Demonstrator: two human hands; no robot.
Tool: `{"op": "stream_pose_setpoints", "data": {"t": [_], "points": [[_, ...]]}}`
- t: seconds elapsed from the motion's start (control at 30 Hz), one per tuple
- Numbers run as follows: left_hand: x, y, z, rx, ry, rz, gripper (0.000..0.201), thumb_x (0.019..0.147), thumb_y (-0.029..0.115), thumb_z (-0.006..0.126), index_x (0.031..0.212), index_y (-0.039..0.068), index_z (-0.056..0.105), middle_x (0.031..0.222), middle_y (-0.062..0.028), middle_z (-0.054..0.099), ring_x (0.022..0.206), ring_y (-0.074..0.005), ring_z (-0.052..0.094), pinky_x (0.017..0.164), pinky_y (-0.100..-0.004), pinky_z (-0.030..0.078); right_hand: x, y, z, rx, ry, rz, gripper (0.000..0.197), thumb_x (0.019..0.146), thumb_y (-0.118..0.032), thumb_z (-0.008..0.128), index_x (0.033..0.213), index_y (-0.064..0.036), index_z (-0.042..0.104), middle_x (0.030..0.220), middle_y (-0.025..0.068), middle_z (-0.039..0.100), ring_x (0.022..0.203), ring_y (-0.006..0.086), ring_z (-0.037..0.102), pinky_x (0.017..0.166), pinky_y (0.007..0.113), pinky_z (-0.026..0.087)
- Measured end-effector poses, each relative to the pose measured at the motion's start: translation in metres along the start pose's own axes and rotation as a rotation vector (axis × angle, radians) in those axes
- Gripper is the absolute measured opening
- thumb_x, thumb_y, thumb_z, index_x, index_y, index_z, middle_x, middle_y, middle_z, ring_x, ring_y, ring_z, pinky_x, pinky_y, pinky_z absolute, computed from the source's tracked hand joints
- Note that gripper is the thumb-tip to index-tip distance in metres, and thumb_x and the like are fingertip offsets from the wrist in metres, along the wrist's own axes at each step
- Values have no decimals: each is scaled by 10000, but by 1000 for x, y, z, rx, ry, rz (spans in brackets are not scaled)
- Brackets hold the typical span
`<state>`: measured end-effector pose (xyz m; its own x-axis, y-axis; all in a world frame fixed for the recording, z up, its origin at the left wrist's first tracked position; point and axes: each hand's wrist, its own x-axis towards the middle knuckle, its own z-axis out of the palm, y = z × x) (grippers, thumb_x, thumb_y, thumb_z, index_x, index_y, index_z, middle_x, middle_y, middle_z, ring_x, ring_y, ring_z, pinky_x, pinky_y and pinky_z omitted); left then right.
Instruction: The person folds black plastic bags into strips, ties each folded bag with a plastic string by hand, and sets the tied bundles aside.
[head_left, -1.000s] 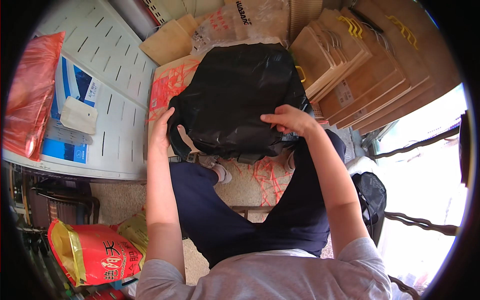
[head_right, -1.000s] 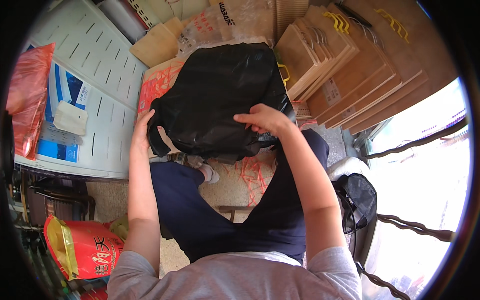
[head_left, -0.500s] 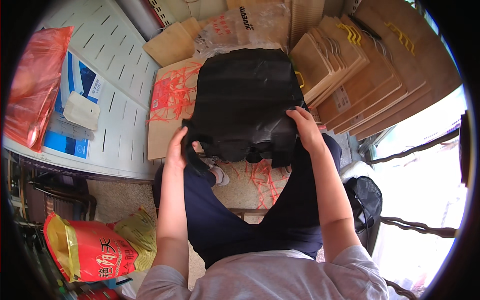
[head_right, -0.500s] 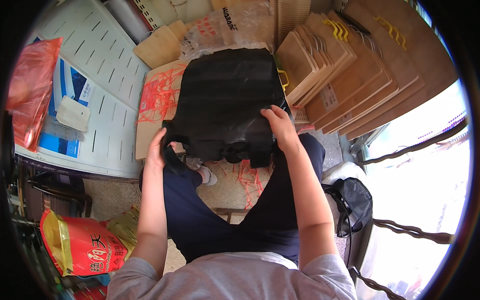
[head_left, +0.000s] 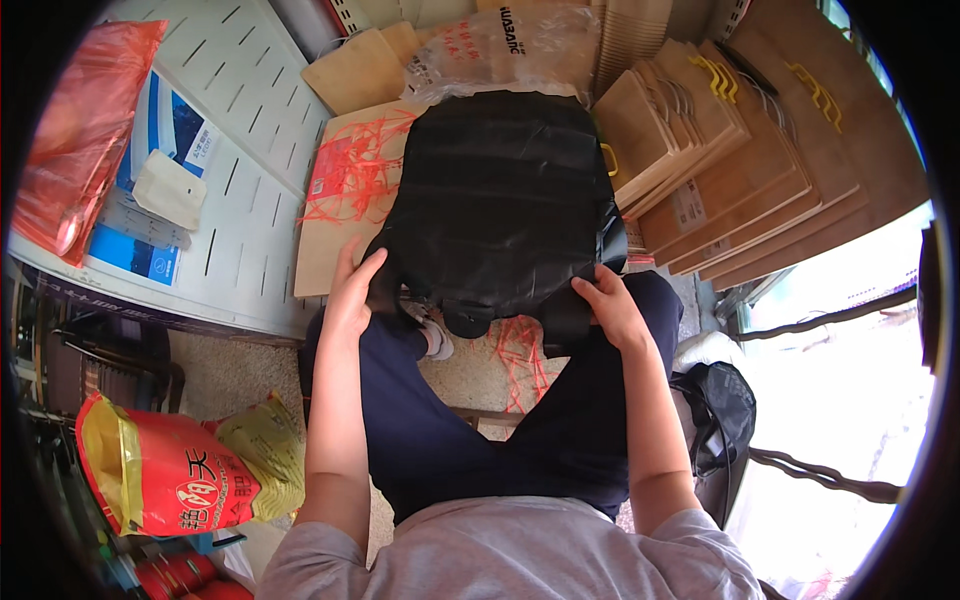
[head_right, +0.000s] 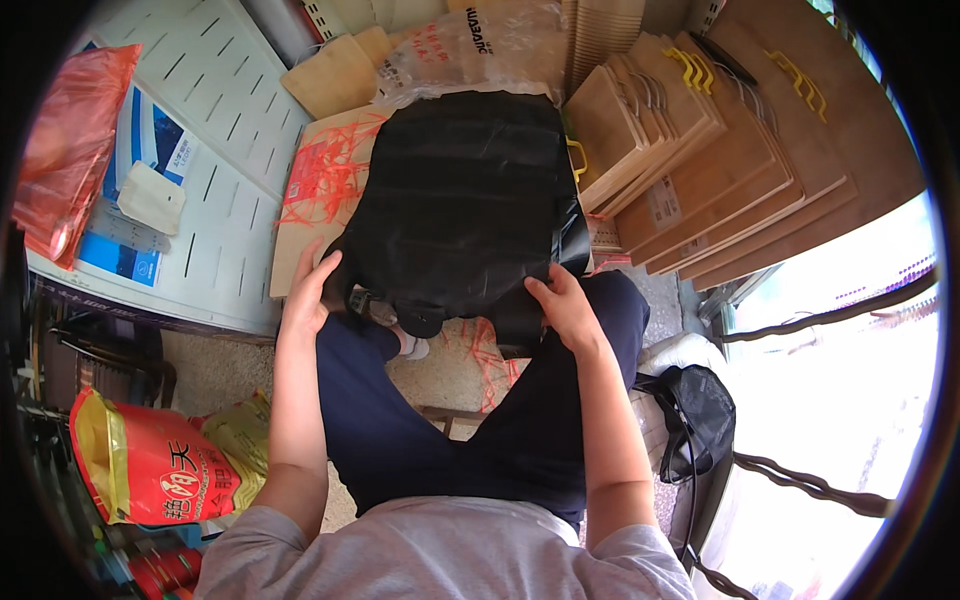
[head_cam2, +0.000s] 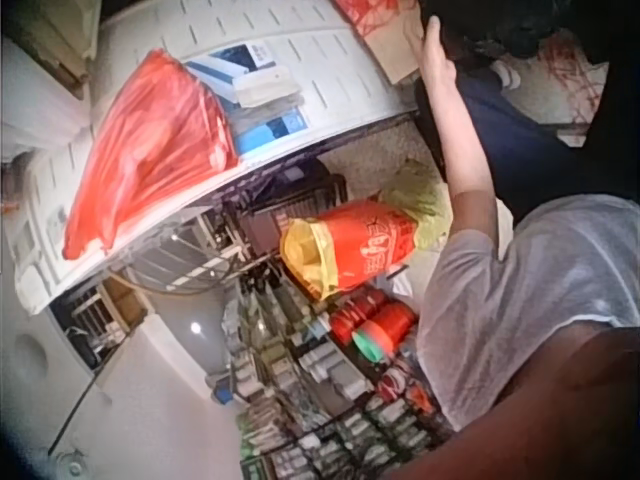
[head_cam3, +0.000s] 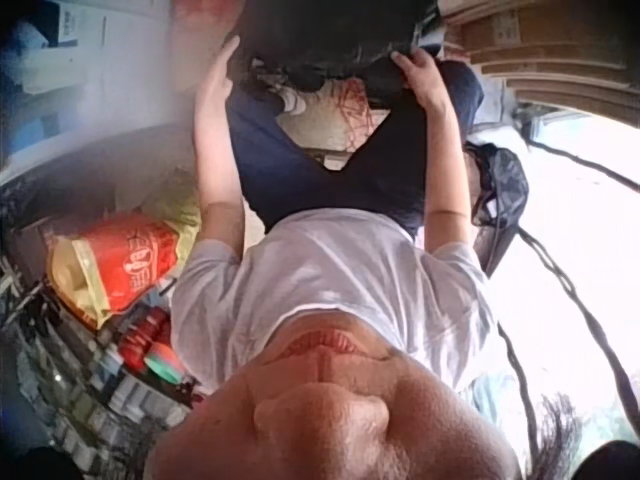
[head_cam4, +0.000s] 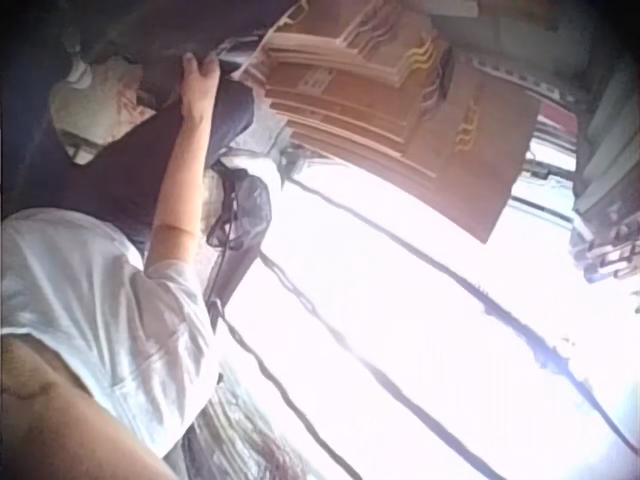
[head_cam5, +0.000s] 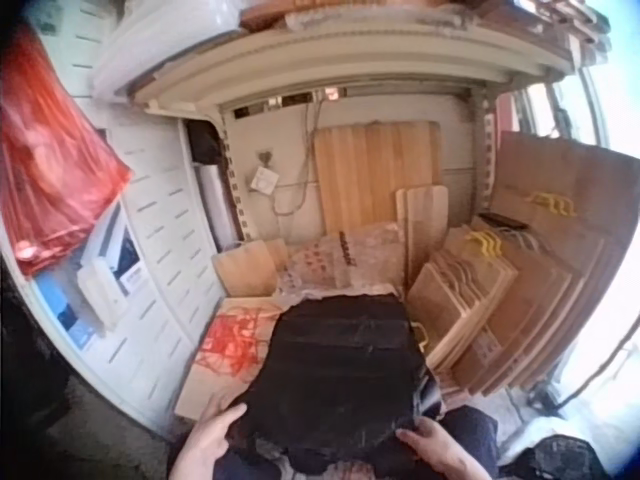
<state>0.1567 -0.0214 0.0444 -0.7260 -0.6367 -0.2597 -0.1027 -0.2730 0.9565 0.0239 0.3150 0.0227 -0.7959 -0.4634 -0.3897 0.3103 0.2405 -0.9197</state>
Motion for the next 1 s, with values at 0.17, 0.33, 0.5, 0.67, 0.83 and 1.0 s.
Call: {"op": "stream_pose_setpoints", "data": {"t": [0.17, 0.33, 0.5, 0.67, 0.83, 1.0], "points": [[26, 5, 12, 874, -264, 226, 349, 872, 89, 617, 1219, 115, 583, 1187, -102, 589, 1153, -209, 523, 960, -339, 418, 1, 10, 10, -16, 121, -150, 408, 928, -190, 602, 1253, 17, 469, 766, 42, 628, 604, 87, 551, 521, 235, 420], [48, 18, 11, 653, -443, -269, 170, 885, 152, 610, 1039, 88, 644, 1073, -56, 609, 1032, -168, 557, 903, -315, 443, 0, 18, 11, -127, 240, -212, 546, 922, -155, 604, 1387, 7, 369, 680, 35, 587, 584, 72, 516, 522, 259, 421], [75, 21, -4, -234, -423, -677, 410, 940, 154, 537, 1325, 48, 443, 1238, -185, 545, 1147, -297, 564, 994, -453, 460, 1, 12, 18, -75, 265, -378, 587, 918, -99, 591, 1449, -98, 340, 592, -22, 488, 520, 49, 400, 500, 233, 379], [37, 15, 27, 13, -463, -438, 608, 911, 52, 533, 1441, 86, 237, 1299, -203, 486, 1168, -342, 558, 972, -433, 482, -6, -3, 6, 30, 49, -188, 382, 964, -125, 543, 1342, -169, 508, 740, -49, 566, 604, 1, 423, 533, 181, 339], [10, -5, 22, 992, -577, 564, 543, 781, -50, 554, 1296, 70, 431, 1323, -150, 495, 1197, -297, 527, 1004, -436, 437, -2, 0, 10, 211, -3, -142, 226, 985, -149, 511, 1163, -89, 636, 800, -64, 548, 631, 13, 430, 539, 188, 356], [-15, -14, 25, 1410, -555, 931, 629, 726, -30, 586, 1330, 106, 479, 1438, -119, 416, 1343, -349, 364, 1115, -512, 288, 2, 8, 10, 154, -7, -289, 232, 986, -151, 511, 1170, -67, 625, 882, -55, 545, 808, 33, 440, 722, 198, 376]]}}
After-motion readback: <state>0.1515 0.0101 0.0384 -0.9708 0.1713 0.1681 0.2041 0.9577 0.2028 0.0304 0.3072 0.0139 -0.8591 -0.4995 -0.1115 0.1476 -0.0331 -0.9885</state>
